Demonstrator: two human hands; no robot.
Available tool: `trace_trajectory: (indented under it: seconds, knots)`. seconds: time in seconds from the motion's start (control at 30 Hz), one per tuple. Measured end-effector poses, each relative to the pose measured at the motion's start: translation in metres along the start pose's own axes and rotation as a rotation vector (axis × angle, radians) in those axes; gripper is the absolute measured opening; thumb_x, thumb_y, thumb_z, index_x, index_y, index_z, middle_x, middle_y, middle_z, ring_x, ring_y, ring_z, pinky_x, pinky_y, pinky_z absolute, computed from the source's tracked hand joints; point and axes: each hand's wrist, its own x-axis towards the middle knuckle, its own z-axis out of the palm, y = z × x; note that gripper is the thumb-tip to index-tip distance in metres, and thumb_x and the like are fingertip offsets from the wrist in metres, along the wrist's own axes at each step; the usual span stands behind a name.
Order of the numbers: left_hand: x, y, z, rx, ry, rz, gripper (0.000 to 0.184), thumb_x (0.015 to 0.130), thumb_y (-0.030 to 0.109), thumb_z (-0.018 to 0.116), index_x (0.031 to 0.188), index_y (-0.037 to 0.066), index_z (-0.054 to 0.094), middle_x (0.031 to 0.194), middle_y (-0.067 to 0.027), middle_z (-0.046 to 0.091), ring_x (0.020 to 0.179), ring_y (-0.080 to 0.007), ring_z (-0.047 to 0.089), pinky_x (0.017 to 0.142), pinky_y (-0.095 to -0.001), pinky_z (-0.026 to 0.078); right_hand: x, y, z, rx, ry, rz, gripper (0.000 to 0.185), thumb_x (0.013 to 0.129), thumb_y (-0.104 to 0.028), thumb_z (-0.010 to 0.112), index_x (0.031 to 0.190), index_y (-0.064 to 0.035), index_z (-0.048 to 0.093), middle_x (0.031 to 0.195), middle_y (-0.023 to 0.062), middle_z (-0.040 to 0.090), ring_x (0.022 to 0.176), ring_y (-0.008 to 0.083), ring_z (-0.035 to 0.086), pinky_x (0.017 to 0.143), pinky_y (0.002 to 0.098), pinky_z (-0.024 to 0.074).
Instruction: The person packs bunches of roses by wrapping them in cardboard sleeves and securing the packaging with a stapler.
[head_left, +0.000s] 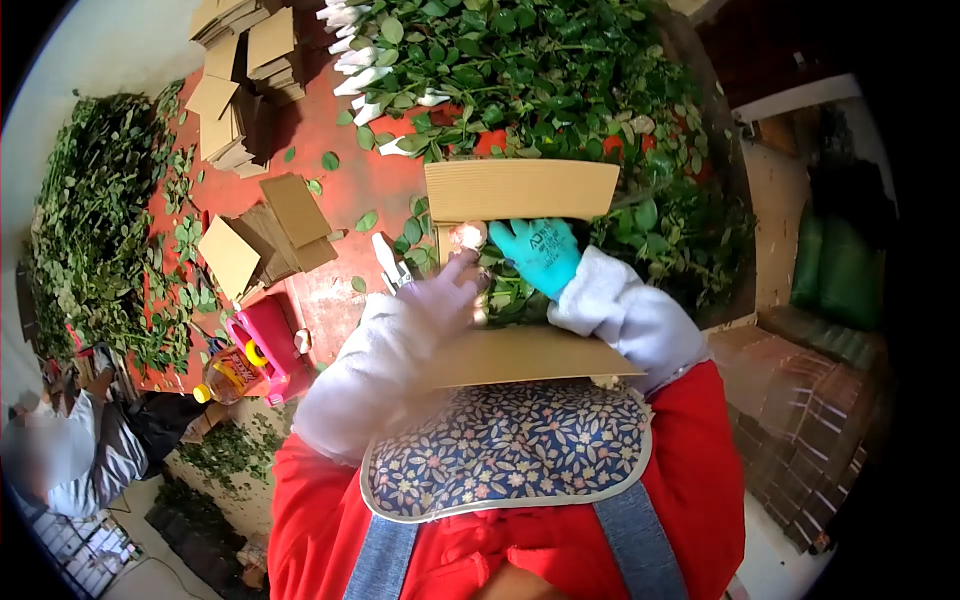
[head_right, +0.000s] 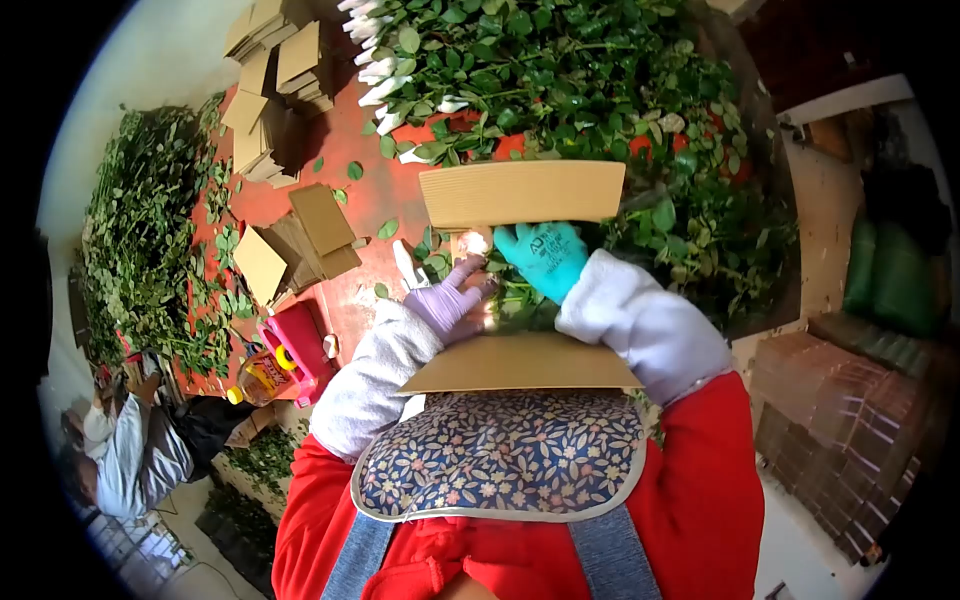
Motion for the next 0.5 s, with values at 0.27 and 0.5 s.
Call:
trace_trajectory:
  seconds: [0.27, 0.5]
  knots:
    - [0.015, -0.005, -0.009, -0.374, -0.315, -0.295, 0.074, 0.074, 0.035, 0.076, 0.139, 0.021, 0.042, 0.143, -0.0192, 0.034, 0.096, -0.0354, 0.065, 0.078, -0.0387, 0.057, 0.003, 0.0, 0.003, -0.055, -0.043, -0.032, 0.041, 0.085, -0.016, 0.051, 0.125, -0.007, 0.048, 0.109, 0.017, 0.061, 0.09, 0.0354, 0.064, 0.07, 0.046, 0.0533]
    - [-0.001, -0.012, 0.046, -0.645, -0.198, -0.225, 0.068, 0.08, 0.021, 0.071, 0.14, 0.018, 0.038, 0.136, -0.0153, 0.041, 0.1, -0.0272, 0.061, 0.078, -0.0347, 0.056, -0.017, -0.002, 0.024, -0.024, -0.102, 0.075, 0.054, 0.085, -0.012, 0.046, 0.139, -0.0179, 0.039, 0.087, 0.0092, 0.059, 0.066, 0.0239, 0.063, 0.053, 0.0415, 0.0489]
